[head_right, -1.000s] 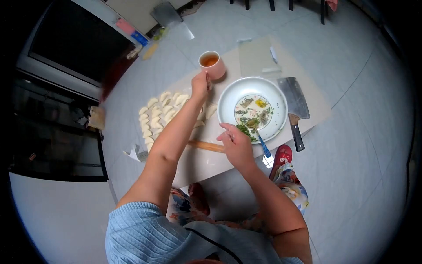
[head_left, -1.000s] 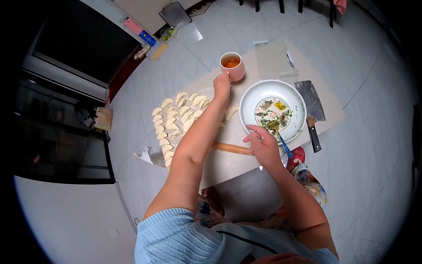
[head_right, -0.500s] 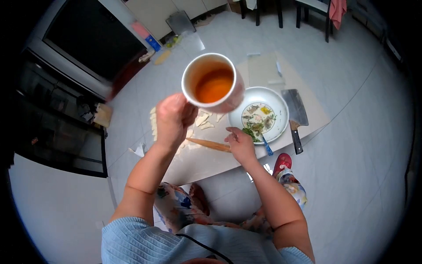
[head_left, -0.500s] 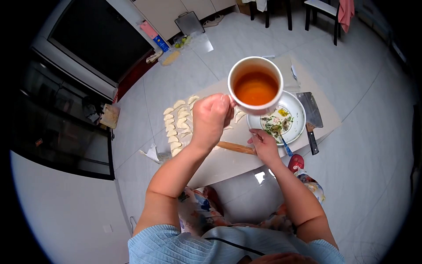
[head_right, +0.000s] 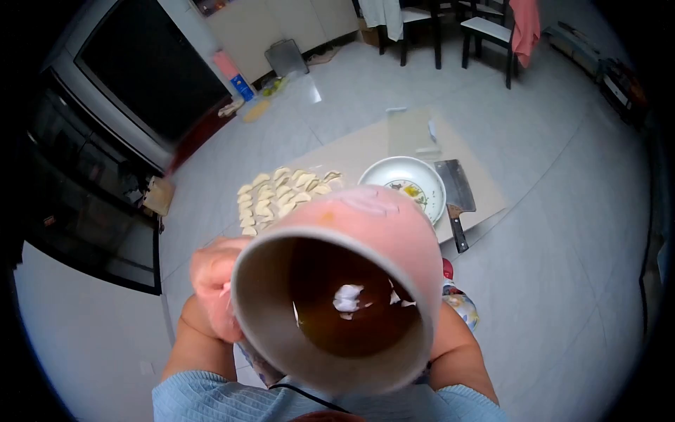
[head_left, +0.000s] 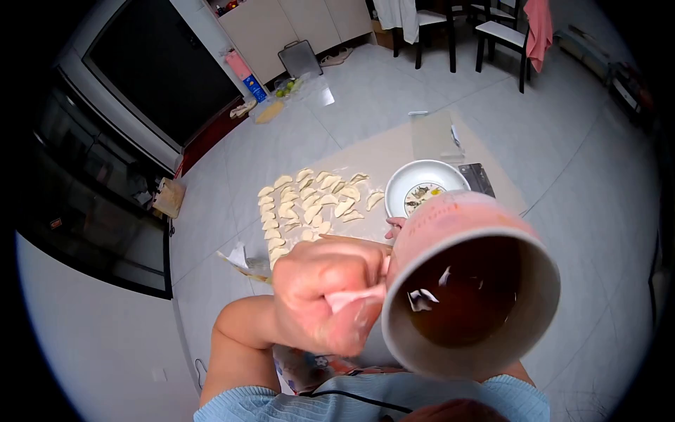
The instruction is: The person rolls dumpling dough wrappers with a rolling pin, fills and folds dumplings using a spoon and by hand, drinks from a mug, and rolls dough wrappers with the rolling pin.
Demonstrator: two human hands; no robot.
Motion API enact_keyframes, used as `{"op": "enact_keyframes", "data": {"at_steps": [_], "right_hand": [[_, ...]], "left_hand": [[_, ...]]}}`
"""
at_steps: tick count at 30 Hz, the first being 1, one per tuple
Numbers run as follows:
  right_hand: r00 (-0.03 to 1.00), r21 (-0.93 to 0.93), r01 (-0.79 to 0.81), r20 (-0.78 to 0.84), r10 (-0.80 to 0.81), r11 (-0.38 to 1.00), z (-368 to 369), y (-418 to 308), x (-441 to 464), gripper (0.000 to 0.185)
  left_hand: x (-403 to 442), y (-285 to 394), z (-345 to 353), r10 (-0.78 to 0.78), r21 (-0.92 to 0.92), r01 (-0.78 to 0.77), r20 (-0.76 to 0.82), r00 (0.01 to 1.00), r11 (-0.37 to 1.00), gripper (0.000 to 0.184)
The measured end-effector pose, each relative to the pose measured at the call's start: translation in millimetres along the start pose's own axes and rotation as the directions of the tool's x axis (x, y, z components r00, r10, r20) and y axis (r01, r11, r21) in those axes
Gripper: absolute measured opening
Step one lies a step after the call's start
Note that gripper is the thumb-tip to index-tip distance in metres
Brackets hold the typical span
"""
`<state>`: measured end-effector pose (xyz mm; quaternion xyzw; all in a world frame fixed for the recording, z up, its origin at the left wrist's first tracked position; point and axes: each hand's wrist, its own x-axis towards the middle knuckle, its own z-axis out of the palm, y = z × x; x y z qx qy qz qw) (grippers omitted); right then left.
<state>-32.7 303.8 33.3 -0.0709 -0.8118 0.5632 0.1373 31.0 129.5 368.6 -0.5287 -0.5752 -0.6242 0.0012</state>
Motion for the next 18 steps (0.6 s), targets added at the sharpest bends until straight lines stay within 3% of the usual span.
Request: {"op": "enact_keyframes", "data": {"at_steps": [3, 7, 13, 15, 18], "right_hand": [[0.977, 0.193, -0.212, 0.065, 0.203, 0.958, 5.4, -5.6, -3.2, 0.027], [0.942, 0.359, -0.334, 0.14, 0.304, 0.871, 7.7, -18.0, -5.3, 0.029], [0.955, 0.281, -0.292, 0.134, 0.264, 0.914, -4.7, -45.9, -12.7, 0.03], [0.957, 0.284, -0.286, 0.132, 0.258, 0.915, -4.5, -45.5, -12.2, 0.03], [0.964, 0.273, -0.264, 0.117, 0.24, 0.925, -5.1, -44.5, -14.8, 0.03]], "left_hand": [[-1.1, 8.4, 5.0, 0.082, -0.038, -0.081, 0.042, 0.996, 0.996, 0.027], [-4.3, 17.4, 11.3, 0.102, -0.081, -0.101, 0.008, 0.995, 0.992, 0.025], [-2.9, 32.4, 17.2, 0.153, 0.025, -0.153, 0.005, 0.988, 0.988, 0.031], [-2.9, 43.2, 17.5, 0.046, 0.187, -0.045, 0.003, 0.999, 0.981, 0.05], [-13.9, 41.2, 5.4, -0.026, 0.113, 0.025, 0.009, 1.0, 0.993, 0.034]]}}
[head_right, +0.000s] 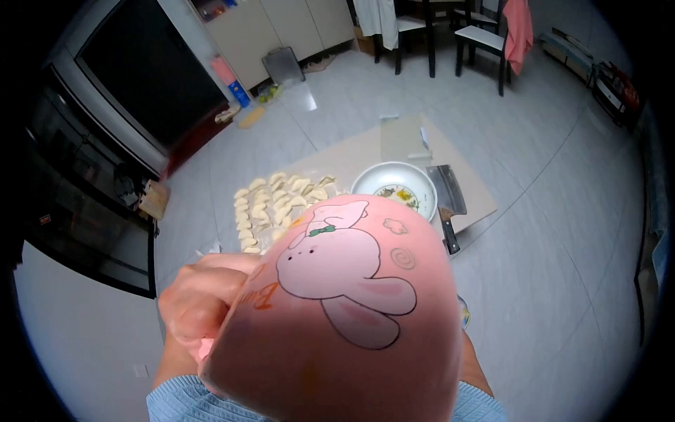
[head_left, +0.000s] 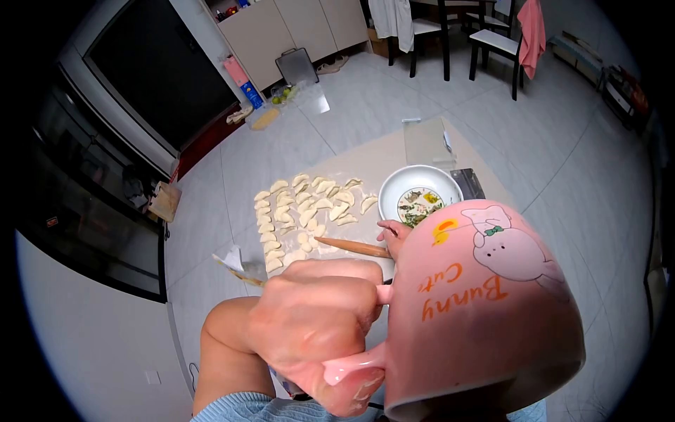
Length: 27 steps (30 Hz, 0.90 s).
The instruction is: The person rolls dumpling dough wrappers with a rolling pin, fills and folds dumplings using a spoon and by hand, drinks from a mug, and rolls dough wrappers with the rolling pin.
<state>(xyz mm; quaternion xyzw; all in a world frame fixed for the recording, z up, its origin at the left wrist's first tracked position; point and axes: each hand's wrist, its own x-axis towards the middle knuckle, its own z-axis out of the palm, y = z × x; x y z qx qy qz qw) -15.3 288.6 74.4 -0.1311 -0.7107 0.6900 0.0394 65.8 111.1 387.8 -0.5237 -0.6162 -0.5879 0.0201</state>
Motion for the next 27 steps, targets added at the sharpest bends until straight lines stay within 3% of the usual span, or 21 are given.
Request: {"op": "enact_keyframes", "data": {"at_steps": [11, 27], "right_hand": [[0.998, -0.052, 0.066, -0.013, -0.066, 0.996, 0.1, 7.7, 1.2, 0.029], [0.99, -0.093, 0.142, -0.01, -0.143, 0.986, 0.0, 10.3, 4.6, 0.029]], "left_hand": [[12.1, 5.5, 5.6, 0.284, 0.011, -0.284, -0.066, 0.957, 0.959, 0.034], [18.2, 17.2, 5.1, 0.461, 0.161, -0.434, -0.21, 0.862, 0.886, 0.04]]}}
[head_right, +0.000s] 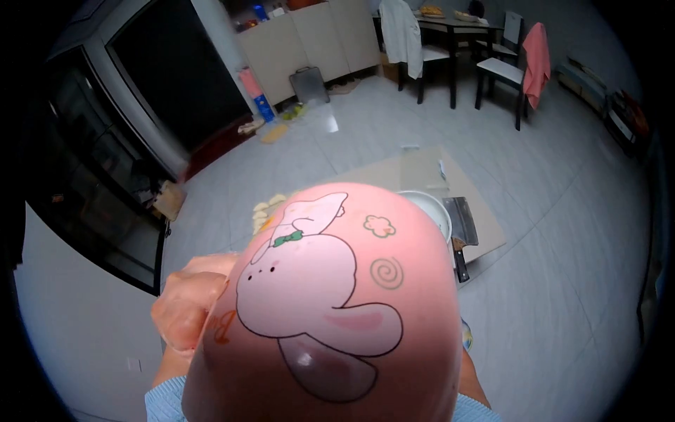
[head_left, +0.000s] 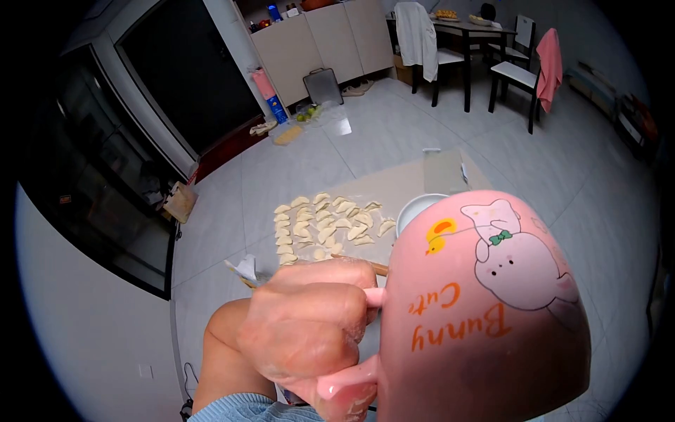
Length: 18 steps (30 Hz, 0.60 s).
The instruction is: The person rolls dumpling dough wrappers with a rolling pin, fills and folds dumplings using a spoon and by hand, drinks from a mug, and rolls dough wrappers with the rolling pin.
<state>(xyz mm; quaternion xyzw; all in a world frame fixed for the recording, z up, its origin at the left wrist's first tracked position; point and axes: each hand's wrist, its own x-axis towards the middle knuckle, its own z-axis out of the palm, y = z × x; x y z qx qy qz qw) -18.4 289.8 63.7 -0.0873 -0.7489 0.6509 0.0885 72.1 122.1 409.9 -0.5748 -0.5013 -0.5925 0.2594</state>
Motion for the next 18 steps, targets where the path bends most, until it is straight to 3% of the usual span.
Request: {"op": "enact_keyframes", "data": {"at_steps": [10, 18], "right_hand": [[1.0, -0.01, 0.019, 0.005, -0.019, 1.0, -0.4, 0.7, 0.3, 0.029], [0.999, -0.015, 0.033, 0.006, -0.032, 0.999, -0.9, 1.7, -0.2, 0.029]], "left_hand": [[6.3, 11.9, -13.0, -0.057, 0.087, 0.048, 0.099, 0.993, 0.995, 0.035], [4.0, 9.5, -10.5, 0.019, 0.035, -0.019, -0.001, 1.0, 0.999, 0.041]]}}
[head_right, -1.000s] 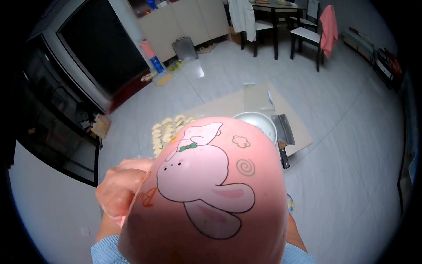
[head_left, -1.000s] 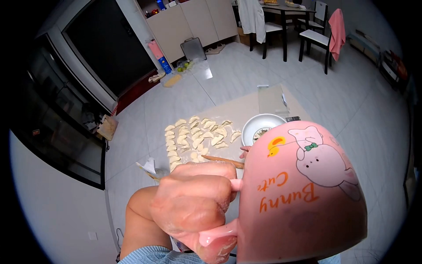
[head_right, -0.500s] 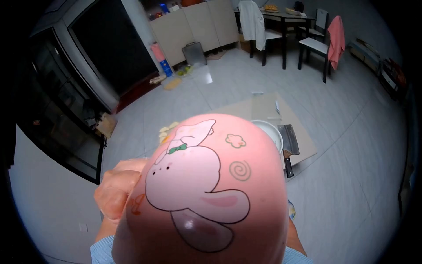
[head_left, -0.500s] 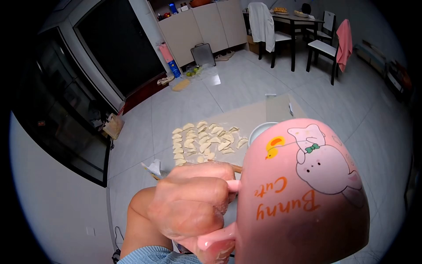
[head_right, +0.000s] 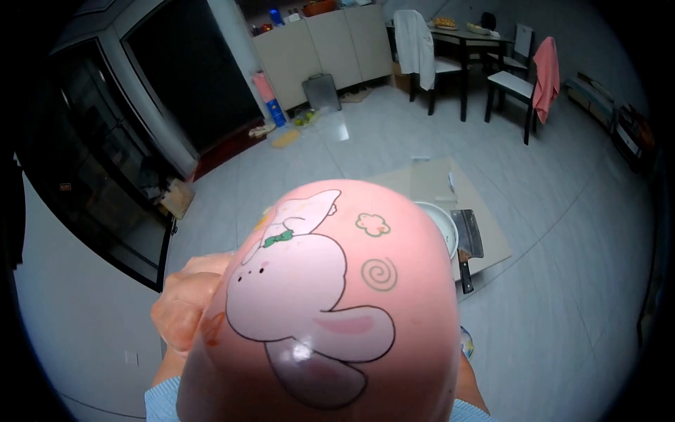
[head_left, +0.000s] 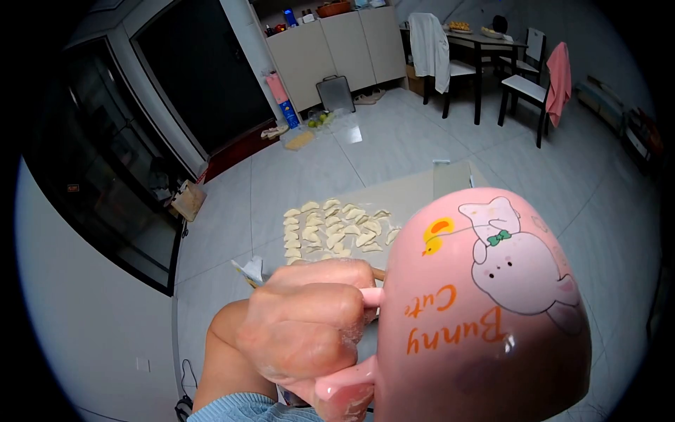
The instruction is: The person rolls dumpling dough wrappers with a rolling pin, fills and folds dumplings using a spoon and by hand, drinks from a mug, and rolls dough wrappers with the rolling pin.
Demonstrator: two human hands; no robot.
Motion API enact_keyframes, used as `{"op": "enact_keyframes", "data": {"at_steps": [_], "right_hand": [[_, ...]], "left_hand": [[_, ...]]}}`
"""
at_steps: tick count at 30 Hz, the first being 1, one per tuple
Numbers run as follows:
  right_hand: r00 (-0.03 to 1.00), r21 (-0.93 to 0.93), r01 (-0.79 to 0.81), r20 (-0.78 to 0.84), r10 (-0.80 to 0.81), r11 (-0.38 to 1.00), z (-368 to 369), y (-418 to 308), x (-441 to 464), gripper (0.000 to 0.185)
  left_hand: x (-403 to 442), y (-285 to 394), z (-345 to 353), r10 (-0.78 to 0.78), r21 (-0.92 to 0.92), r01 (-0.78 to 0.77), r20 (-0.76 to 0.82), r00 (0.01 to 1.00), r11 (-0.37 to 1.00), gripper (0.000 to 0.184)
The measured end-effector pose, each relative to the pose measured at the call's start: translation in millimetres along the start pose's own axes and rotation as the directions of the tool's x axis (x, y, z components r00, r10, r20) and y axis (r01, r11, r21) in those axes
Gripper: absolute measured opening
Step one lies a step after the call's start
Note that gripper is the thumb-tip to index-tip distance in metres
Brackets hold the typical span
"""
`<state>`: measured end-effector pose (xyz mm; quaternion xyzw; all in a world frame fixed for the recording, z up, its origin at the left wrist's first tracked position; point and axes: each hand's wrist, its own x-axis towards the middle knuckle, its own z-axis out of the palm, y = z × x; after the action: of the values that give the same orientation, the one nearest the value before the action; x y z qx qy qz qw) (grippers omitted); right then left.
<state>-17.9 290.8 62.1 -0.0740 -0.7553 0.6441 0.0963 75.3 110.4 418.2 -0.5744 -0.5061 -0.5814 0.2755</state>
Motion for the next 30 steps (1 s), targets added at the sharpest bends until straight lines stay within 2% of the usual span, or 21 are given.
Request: {"op": "enact_keyframes", "data": {"at_steps": [5, 17, 24, 30], "right_hand": [[1.0, -0.006, 0.003, 0.0, -0.003, 1.0, -0.2, 0.8, -1.3, 0.029], [1.0, -0.013, 0.022, 0.009, -0.022, 1.0, -1.3, -6.0, -1.4, 0.03], [0.999, -0.015, 0.041, 0.009, -0.041, 0.999, -3.9, -7.9, -0.8, 0.03], [0.999, -0.017, 0.05, 0.01, -0.05, 0.999, -0.1, -7.8, 2.5, 0.031]], "left_hand": [[-0.1, 4.3, -12.0, -0.04, 0.06, 0.034, 0.105, 0.994, 0.998, 0.046], [6.2, 2.2, -9.6, 0.068, 0.002, -0.069, 0.065, 0.996, 0.998, 0.045], [5.7, 7.1, -8.1, 0.048, 0.026, -0.048, -0.002, 0.999, 0.999, 0.046], [5.9, 6.1, -18.2, 0.094, 0.078, -0.101, 0.089, 0.992, 0.992, 0.046]]}}
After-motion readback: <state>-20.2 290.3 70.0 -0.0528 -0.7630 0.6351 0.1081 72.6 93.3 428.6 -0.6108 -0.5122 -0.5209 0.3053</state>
